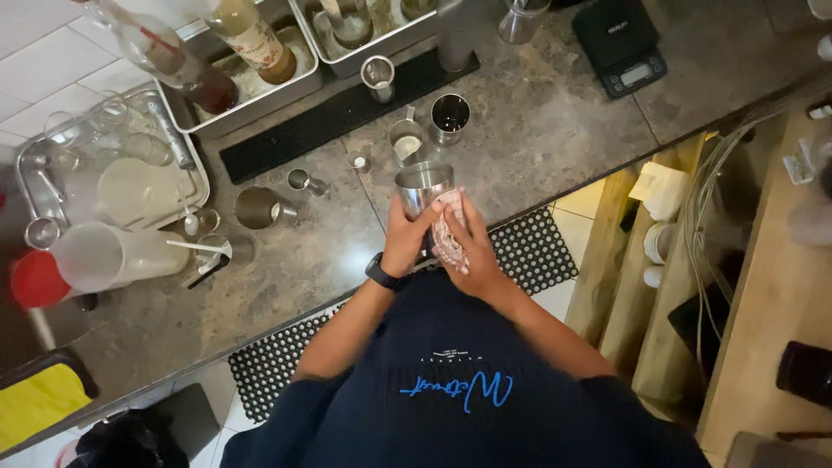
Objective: Cleaning and wiping down metal pitchers at a coffee shop counter.
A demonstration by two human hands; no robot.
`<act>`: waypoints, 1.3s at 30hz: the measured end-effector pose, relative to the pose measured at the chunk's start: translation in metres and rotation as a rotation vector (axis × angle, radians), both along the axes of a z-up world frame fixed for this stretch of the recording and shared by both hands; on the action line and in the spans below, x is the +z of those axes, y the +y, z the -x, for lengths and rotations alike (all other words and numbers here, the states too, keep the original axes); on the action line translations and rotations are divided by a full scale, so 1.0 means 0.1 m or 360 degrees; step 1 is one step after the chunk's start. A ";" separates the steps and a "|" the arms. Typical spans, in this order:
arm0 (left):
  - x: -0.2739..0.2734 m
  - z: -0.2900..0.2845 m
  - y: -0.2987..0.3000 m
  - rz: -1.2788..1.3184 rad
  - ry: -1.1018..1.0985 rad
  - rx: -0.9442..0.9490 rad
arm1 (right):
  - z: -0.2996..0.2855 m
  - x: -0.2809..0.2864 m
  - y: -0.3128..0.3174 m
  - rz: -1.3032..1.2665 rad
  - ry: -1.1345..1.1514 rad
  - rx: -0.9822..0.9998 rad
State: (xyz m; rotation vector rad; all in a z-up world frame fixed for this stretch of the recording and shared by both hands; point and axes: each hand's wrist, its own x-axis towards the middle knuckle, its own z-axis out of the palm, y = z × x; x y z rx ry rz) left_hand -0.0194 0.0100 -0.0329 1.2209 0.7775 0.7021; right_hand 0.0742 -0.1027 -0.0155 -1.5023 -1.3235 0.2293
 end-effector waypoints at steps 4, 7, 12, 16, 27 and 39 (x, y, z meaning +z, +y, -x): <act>-0.02 0.09 0.04 -0.0019 -0.0085 0.0121 | 0.07 -0.05 0.01 -0.0089 0.0260 0.0070; 0.09 0.19 0.01 -0.0026 0.0070 0.0037 | 0.10 0.01 0.02 -0.0173 0.0569 0.0105; 0.44 0.26 -0.09 -0.0050 0.0005 -0.0174 | 0.08 0.21 0.03 -0.0018 0.0779 -0.0014; 0.23 0.20 -0.16 -0.0086 0.0039 -0.0103 | 0.16 0.20 0.00 0.0157 0.0763 -0.0082; 0.12 0.25 0.13 0.0450 -0.0344 0.0567 | 0.13 -0.05 -0.14 0.0273 0.0386 0.0333; -0.48 0.35 -0.28 0.0035 0.0087 0.0134 | 0.13 0.08 -0.18 0.0249 0.1179 0.0163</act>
